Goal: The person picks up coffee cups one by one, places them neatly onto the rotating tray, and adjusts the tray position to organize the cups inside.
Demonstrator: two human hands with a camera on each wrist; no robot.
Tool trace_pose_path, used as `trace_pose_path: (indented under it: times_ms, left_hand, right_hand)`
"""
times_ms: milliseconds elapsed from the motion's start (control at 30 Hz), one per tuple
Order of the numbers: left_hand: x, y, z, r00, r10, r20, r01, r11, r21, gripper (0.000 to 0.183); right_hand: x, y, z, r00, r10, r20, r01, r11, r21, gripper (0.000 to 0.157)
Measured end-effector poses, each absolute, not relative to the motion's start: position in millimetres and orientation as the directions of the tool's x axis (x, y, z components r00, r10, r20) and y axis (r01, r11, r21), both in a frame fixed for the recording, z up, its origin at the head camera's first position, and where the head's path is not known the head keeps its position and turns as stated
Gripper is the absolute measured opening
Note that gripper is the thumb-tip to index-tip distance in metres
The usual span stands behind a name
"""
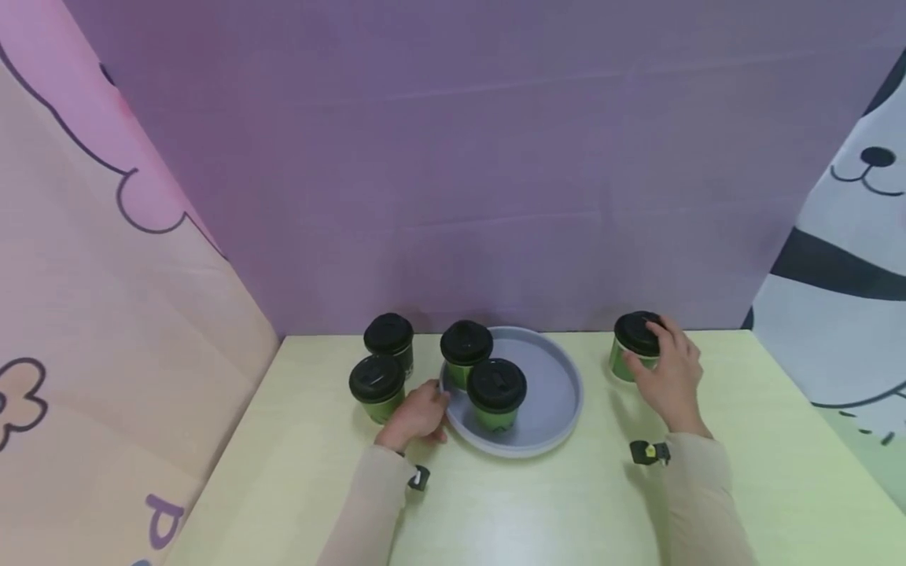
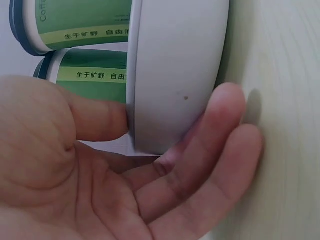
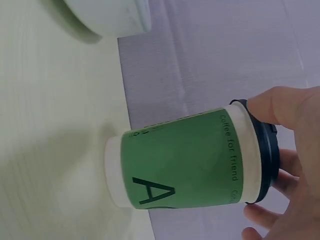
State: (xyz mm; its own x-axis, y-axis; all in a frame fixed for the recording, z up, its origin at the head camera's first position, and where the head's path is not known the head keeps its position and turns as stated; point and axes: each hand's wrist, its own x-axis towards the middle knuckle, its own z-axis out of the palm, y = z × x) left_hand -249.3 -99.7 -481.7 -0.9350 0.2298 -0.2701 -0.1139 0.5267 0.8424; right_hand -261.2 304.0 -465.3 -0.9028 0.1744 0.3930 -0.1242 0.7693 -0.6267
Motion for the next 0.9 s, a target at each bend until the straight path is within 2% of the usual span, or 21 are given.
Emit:
trace_pose_path:
  times_ms: [300,567,900]
  left_hand:
    - [-253,-94,-488,-0.968,0.171,-0.186,-0.063,0.551,0.832,0.046]
    - [-254,-91,-493,-0.978,0.131,-0.161,-0.064,0.55,0.833,0.046]
    - [-253,-97,-485,-0.953,0.181,-0.243,-0.099,0.572,0.814,0.046]
  right_hand:
    - [-262,300,-465,-0.897,0.22,0.382,-0.078,0.773,-0.629,0.066]
    - [-263,300,-467,-0.896,0.232,0.38,-0.072,0.766,-0.638,0.065]
    - [-265,299,-468,-0.877,0.242,0.416,-0.1,0.754,-0.649,0.061]
